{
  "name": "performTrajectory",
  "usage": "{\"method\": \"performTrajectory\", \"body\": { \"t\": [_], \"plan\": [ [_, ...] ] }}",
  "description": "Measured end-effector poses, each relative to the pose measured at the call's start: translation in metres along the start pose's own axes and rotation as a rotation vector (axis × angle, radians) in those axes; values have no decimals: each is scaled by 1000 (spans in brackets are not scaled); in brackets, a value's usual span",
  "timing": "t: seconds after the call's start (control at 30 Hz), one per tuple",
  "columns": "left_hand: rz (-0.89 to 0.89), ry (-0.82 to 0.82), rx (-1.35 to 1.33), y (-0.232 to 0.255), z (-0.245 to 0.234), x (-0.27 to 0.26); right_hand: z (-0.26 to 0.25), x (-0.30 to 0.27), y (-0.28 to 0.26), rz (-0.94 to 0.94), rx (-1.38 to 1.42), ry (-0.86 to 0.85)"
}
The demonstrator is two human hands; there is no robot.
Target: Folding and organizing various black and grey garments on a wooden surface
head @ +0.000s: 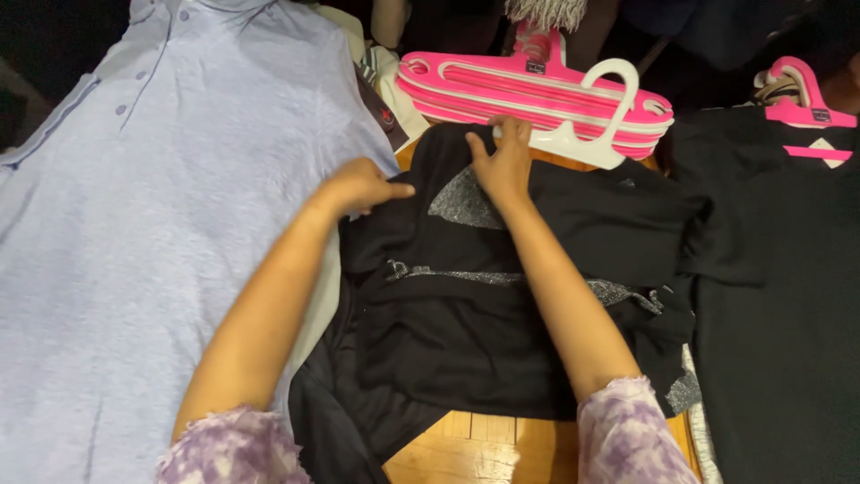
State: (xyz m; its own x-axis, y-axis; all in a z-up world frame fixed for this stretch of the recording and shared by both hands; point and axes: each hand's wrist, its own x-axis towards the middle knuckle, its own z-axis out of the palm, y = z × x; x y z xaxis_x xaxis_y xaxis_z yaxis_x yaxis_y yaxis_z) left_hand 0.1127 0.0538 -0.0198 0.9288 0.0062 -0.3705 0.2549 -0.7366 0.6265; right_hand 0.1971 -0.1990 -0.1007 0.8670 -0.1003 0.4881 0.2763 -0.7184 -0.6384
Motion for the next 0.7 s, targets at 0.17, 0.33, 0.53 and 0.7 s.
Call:
{"method": "performTrajectory", "body": {
  "t": [0.17,0.33,0.53,0.7],
  "plan": [
    [142,124,-135,-9,-41,-15,0,6,3,48,26,-69],
    [575,212,-778,-10,-58,-9,10,2,27,-32,28,-138],
    [707,458,-455,10,-65,-32,-37,12,-31,34,-205,-555],
    [811,534,-323,11,-50,-13,-85,6,-153,34,650,-589]
  ]
}}
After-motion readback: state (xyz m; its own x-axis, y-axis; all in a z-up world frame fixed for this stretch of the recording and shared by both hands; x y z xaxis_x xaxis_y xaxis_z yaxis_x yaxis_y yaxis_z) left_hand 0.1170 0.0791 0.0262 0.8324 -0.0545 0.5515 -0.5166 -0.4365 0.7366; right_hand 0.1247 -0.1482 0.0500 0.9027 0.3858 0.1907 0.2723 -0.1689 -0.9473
